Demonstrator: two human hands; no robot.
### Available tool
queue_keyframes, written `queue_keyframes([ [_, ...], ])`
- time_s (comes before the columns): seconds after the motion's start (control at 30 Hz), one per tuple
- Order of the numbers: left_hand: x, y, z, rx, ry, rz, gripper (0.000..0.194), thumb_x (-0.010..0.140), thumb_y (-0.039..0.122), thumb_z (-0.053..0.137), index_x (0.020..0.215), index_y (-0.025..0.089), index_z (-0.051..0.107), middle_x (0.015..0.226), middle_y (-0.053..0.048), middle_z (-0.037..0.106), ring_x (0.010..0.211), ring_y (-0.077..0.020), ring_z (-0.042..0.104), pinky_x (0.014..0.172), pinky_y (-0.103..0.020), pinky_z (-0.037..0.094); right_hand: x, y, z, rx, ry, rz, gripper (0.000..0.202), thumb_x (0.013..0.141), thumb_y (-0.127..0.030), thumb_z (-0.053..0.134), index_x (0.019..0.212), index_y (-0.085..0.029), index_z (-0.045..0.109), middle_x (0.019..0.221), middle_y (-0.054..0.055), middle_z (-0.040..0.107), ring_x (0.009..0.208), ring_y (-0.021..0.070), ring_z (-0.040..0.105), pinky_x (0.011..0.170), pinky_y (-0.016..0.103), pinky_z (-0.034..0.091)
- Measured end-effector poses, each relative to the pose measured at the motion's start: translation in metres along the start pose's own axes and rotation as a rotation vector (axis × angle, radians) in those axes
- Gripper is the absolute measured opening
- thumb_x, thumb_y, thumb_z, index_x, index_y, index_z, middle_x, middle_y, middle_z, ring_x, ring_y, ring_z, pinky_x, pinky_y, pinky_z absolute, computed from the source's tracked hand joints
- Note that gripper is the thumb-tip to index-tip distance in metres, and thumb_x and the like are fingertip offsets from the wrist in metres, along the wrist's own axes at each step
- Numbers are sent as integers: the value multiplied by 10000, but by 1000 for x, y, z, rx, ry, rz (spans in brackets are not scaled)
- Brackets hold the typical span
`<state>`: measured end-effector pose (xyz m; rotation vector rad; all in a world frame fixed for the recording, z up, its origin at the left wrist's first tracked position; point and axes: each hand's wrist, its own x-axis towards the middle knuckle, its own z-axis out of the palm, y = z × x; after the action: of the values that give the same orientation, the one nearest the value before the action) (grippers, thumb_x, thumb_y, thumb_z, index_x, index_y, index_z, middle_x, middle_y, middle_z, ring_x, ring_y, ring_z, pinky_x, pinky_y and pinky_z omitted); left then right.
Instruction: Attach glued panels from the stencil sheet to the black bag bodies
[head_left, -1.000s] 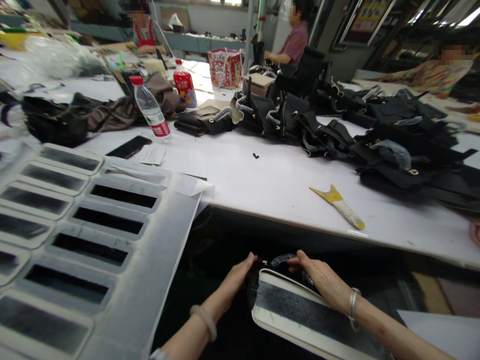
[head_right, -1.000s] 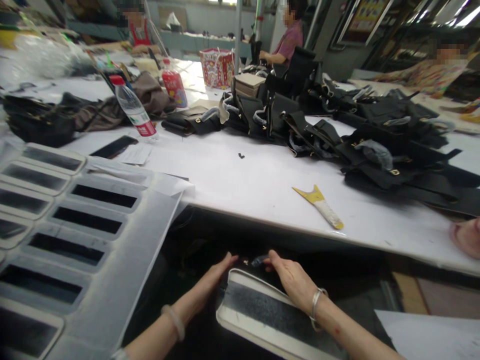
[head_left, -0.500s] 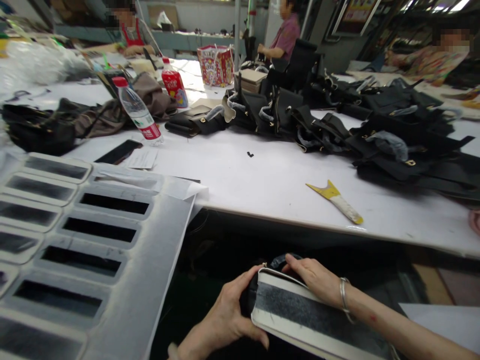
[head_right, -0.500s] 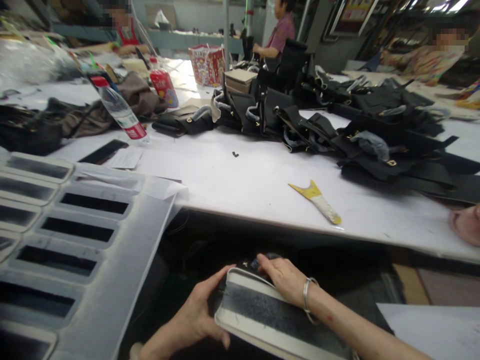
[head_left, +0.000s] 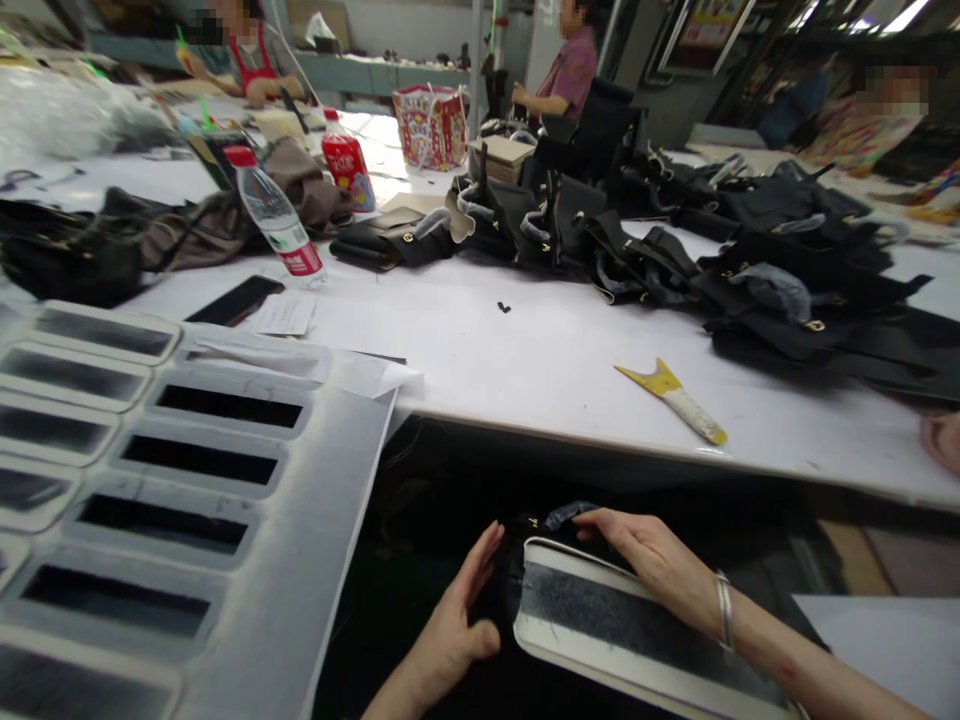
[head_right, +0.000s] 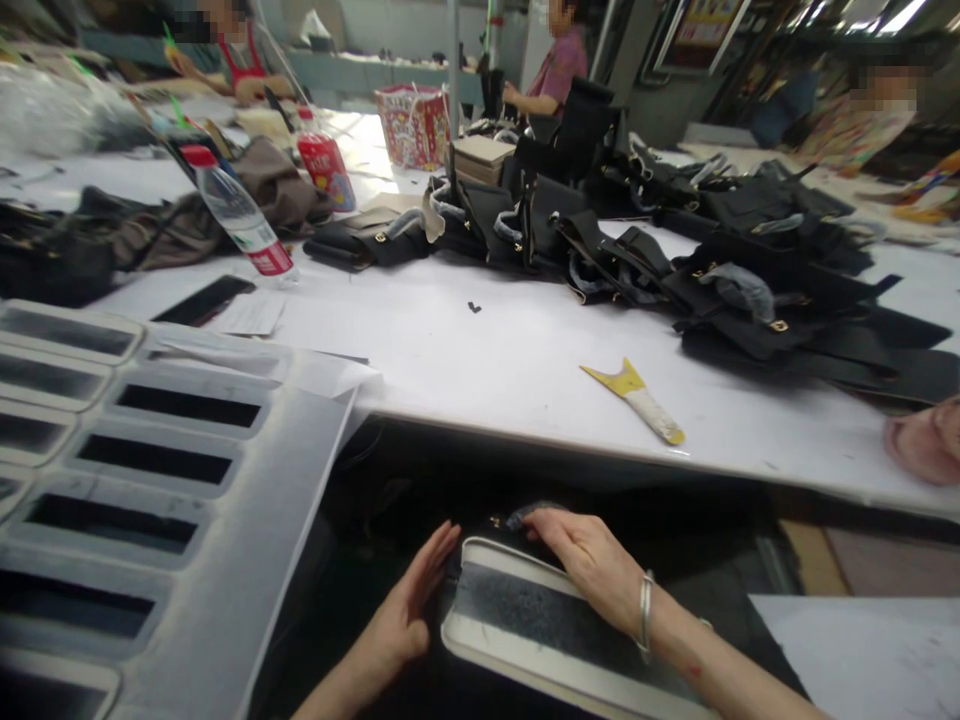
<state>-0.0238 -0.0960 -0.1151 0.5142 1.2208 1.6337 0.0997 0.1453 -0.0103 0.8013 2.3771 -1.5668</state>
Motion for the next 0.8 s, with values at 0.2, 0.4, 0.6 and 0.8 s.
queue_keyframes([
  [0.2,0,22,25,254,20,110,1058,516,424,932,1450,364,437,1502,-46,480,1370,-328,440,1178,-458,308,-4,1,-4,-6,-9,46,648,947,-677,330,989,-175,737,982,75,741,963,275,658,884,364,474],
  [0.4,7,32,24,200,-5,78,1029,502,449,933,1422,328,489,1427,-62,560,1274,-334,541,1153,-455,349,14,-5,-5,-1,-180,44,700,950,-691,289,974,-170,757,983,80,741,973,282,660,944,391,474],
  [0.6,6,32,23,235,-20,64,1055,449,468,945,1399,319,511,1395,-63,584,1258,-338,550,1140,-437,363,14,-23,-3,106,-340,-9,666,985,-642,271,1118,-191,742,1090,67,732,1070,270,647,1021,401,438],
  [0.8,5,35,21,194,-53,27,1079,462,488,938,1420,295,481,1434,-89,542,1313,-353,496,1148,-441,339,16,-21,-3,210,-280,31,673,960,-668,330,1167,-162,721,1090,98,738,1047,272,660,1010,414,450],
])
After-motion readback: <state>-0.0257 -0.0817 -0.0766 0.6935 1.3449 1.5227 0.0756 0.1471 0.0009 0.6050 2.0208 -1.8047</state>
